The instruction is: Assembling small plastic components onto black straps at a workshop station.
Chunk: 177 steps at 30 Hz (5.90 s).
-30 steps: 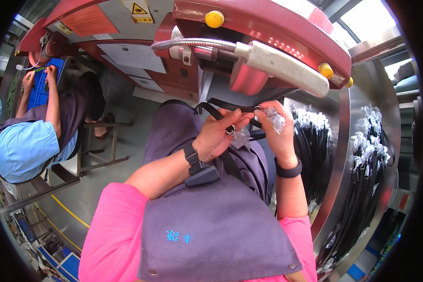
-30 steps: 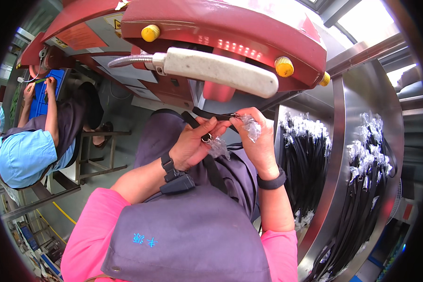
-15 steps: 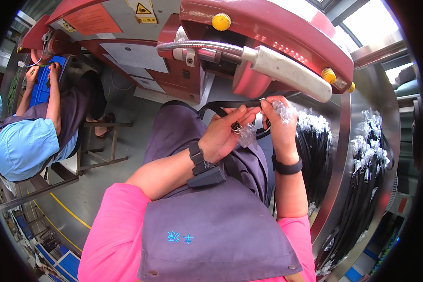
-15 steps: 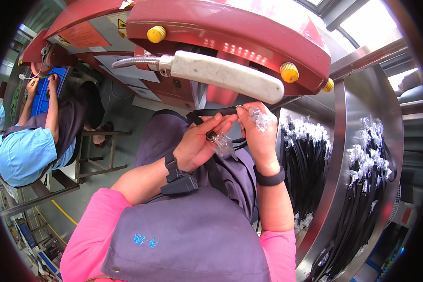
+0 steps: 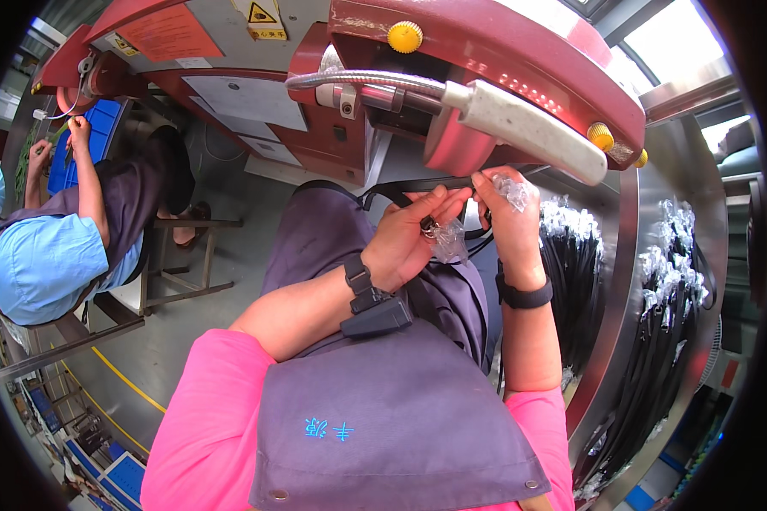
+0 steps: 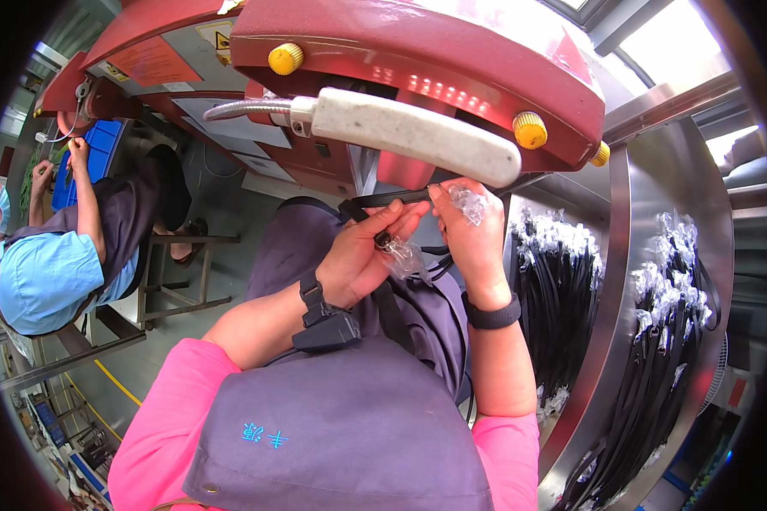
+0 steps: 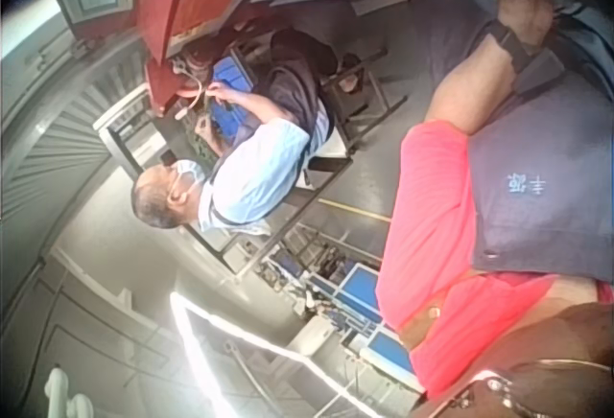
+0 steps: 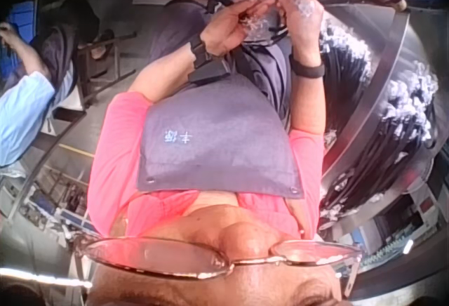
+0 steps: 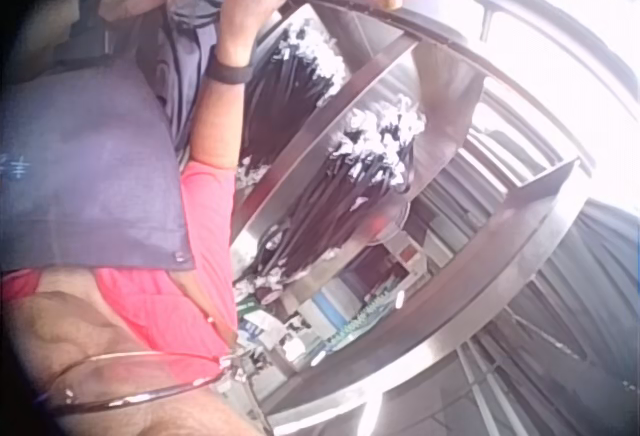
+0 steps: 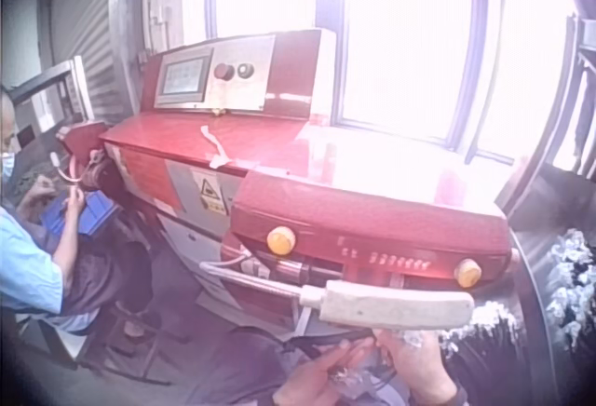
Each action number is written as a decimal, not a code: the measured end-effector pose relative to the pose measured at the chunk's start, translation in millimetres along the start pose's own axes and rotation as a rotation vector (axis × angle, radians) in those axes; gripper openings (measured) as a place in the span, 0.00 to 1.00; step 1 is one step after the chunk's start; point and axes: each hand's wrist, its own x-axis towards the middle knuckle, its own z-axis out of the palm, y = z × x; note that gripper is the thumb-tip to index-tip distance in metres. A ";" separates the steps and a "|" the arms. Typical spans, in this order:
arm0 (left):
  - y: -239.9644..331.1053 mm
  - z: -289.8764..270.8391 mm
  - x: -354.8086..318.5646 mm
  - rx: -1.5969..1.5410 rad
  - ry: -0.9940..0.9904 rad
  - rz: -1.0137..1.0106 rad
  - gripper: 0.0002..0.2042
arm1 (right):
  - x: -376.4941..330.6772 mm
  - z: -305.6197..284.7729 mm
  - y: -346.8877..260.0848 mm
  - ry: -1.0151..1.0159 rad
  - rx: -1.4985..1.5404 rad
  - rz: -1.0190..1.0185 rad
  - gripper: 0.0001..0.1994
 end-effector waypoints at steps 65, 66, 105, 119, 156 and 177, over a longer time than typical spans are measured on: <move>-40.8 -6.5 -43.5 0.510 -0.340 -0.375 0.10 | -150.1 -51.2 72.6 0.229 0.220 -0.389 0.09; -42.4 -7.1 -42.9 0.501 -0.325 -0.390 0.10 | -151.8 -51.1 72.1 0.246 0.195 -0.374 0.09; -4.1 -13.6 -20.8 0.122 -0.111 -0.070 0.05 | -51.8 -6.9 16.4 0.108 0.059 -0.155 0.04; 5.7 -4.0 -10.2 0.104 -0.076 0.025 0.06 | -20.5 4.0 13.2 0.060 0.075 -0.215 0.04; 3.3 -3.7 5.2 0.000 -0.078 -0.034 0.11 | -2.5 0.6 6.3 0.056 0.070 -0.022 0.06; -4.5 -31.9 -6.4 0.361 -0.048 -0.094 0.09 | -41.1 -35.2 5.9 -0.161 -0.761 -0.595 0.11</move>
